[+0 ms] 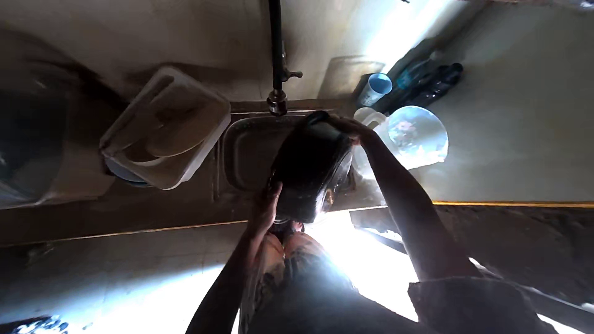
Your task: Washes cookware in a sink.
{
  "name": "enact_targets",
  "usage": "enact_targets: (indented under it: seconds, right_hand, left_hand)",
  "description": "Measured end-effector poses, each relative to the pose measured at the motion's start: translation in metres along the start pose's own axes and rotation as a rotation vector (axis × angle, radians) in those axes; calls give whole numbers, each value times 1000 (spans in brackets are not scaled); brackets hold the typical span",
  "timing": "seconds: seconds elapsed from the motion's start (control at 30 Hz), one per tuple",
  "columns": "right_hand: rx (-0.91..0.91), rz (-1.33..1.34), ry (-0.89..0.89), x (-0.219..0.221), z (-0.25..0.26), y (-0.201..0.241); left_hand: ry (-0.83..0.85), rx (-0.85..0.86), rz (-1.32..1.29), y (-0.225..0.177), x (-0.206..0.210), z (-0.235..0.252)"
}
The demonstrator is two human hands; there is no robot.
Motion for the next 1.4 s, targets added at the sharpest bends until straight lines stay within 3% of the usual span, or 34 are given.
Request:
enact_targets:
  seconds: [0.07,0.17,0.23,0.3,0.37,0.47,0.53,0.63,0.7,0.83,0.9,0.93,1.0,1.07,1.2,1.27,1.33,1.4]
  right_hand:
    - [-181,-43,18,-3,-6,17]
    - [-430,-479,59,24,-38,54]
    - [-674,-802,66,77,-69,68]
    - [-775,-913,34,110,-84,73]
    - [-666,-755,11,85,-59,65]
    - [-273,-342,-104,25,-10,26]
    - [-172,-500,-158,42,-21,37]
    - [-416,-897,-261,127,-63,50]
    - [-550,-892,-224,157,-74,55]
    - [-328,-531,-49,98,-5,46]
    - [-258,-335,-96,92,20,21]
    - [-270,-369,-161,104,12,19]
    - [-519,-433,-228,155,-24,16]
    - [-584,-430,-128,186,-56,1]
    - [-132,-220,-148,113,25,-57]
    - [-21,-218,-87,95,58,-65]
    - [-65,-297,-152,112,56,-41]
    - [-269,-369,-212,150,16,-16]
  left_hand:
    - [239,-48,203,4,-4,13]
    - [433,-94,348,-19,6,29]
    - [362,-2,331,-49,20,38]
    - [233,152,310,-60,32,44]
    - [126,218,322,-49,33,38]
    - [2,196,334,-33,25,27]
    - [-6,101,328,-28,21,29]
    - [-59,41,271,-12,17,34]
    - [-161,27,124,-6,10,33]
    - [-314,-132,-102,19,-6,14]
    - [-285,-244,-115,36,-9,10]
    - [-283,-288,-101,42,-9,11]
    - [-290,-340,-124,57,-12,15]
    - [-305,-346,-184,74,-16,16]
    - [-282,-347,-267,85,-20,12]
    - [-264,-370,-233,86,-17,11]
    - [-257,-391,-178,82,-15,17]
    - [-250,-390,-166,83,-11,24]
Point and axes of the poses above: each hand's wrist, its own z-axis towards the middle knuckle, its own x-axis out of the palm, y = z × x, the point moved 8 cm from there along z, towards the middle knuckle, and after that the axes turned 9 degrees about z, right-handed, at the moved point
